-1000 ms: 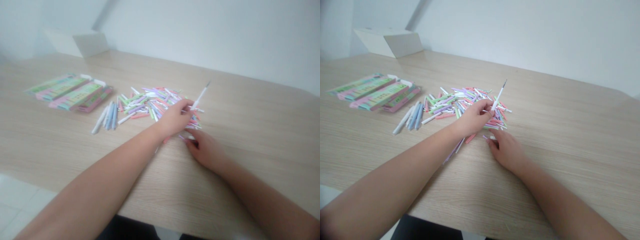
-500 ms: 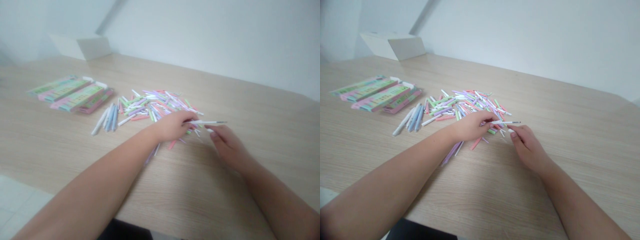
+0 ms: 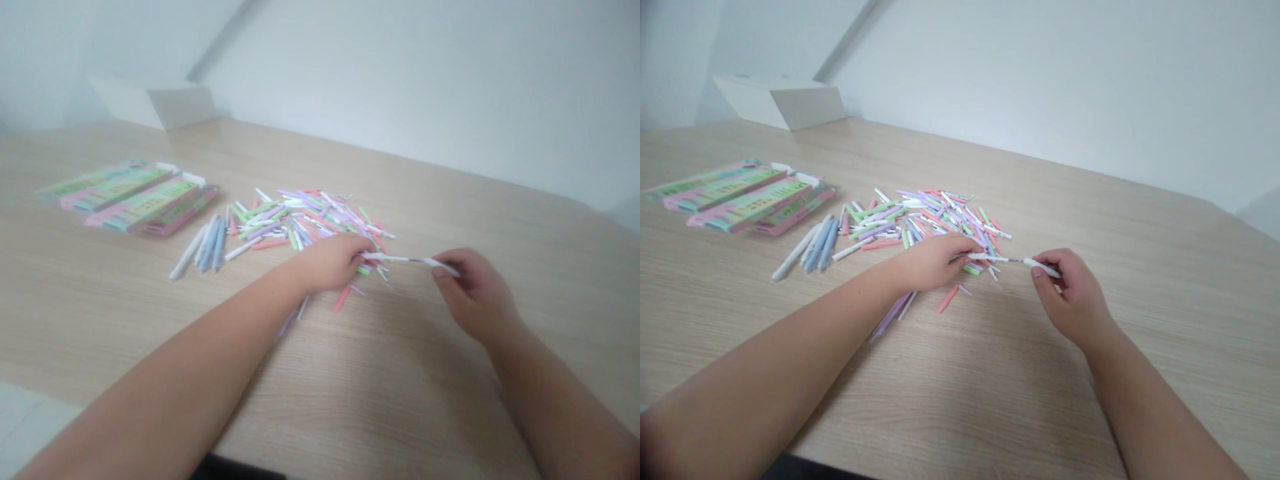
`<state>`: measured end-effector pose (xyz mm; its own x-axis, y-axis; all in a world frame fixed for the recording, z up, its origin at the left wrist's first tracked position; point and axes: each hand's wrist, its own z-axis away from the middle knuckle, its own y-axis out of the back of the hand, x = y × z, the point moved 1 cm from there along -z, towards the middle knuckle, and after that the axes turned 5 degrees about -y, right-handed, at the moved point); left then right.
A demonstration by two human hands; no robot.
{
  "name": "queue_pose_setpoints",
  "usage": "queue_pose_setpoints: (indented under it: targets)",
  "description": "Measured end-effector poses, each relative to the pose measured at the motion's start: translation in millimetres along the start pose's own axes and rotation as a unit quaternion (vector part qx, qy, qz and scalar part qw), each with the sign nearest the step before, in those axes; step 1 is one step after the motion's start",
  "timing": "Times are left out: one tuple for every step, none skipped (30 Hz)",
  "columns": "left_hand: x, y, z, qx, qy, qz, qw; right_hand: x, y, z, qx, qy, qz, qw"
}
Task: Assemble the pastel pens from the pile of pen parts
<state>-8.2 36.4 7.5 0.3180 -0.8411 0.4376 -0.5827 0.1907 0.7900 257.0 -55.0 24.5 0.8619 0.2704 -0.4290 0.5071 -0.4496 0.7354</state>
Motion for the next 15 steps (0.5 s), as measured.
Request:
queue_pose_setpoints:
  targets:
    - [-1.5,-1.0,0.3,0.001,0.001,-0.005,1.000,-0.3,0.3,0.2,0.001,0.007,-0.003,1.000]
    - [-2.8,-2.0,0.6,0.002,0.004,-0.010,1.000,-0.6,0.5,0.3,0.003,0.015,-0.005,1.000]
    - [-3.8,-2.7,0.8,0.004,0.007,-0.014,1.000,-0.7,0.6,0.3,0.005,0.024,-0.007,1.000]
    - [-4.5,-3.3,1.0,0.005,0.010,-0.018,1.000,-0.9,0.5,0.3,0.005,0.033,-0.007,0.999]
    - [-4.8,-3.6,1.1,0.003,0.011,-0.020,1.000,-1.2,0.4,0.2,0.004,0.042,-0.004,0.999]
    - [-4.6,-3.7,1.2,0.001,0.012,-0.022,1.000,-1.4,0.2,0.0,0.003,0.049,0.001,0.999]
    - [-4.1,-3.6,1.2,-0.002,0.012,-0.023,1.000,-1.7,0.0,-0.3,0.004,0.055,0.006,0.998]
    - [-3.4,-3.3,1.1,-0.006,0.011,-0.024,1.000,-2.0,-0.2,-0.5,0.004,0.061,0.011,0.998]
    - [-2.5,-2.9,1.1,-0.010,0.011,-0.024,1.000,-2.3,-0.4,-0.7,0.003,0.067,0.015,0.998]
    - [-1.7,-2.5,1.0,-0.014,0.011,-0.025,1.000,-2.5,-0.5,-0.9,0.002,0.072,0.019,0.997]
    - [-0.9,-2.1,1.0,-0.016,0.013,-0.027,0.999,-2.6,-0.5,-1.0,0.000,0.078,0.021,0.997]
    - [-0.2,-1.9,0.9,-0.018,0.016,-0.029,0.999,-2.7,-0.6,-1.1,-0.003,0.083,0.023,0.996]
    - [0.4,-1.7,0.9,-0.020,0.018,-0.031,0.999,-2.6,-0.6,-1.1,-0.007,0.089,0.025,0.996]
    - [0.9,-1.6,0.9,-0.022,0.021,-0.032,0.999,-2.6,-0.6,-1.0,-0.011,0.094,0.026,0.995]
    - [1.3,-1.5,0.9,-0.024,0.024,-0.034,0.999,-2.4,-0.6,-0.9,-0.015,0.098,0.026,0.995]
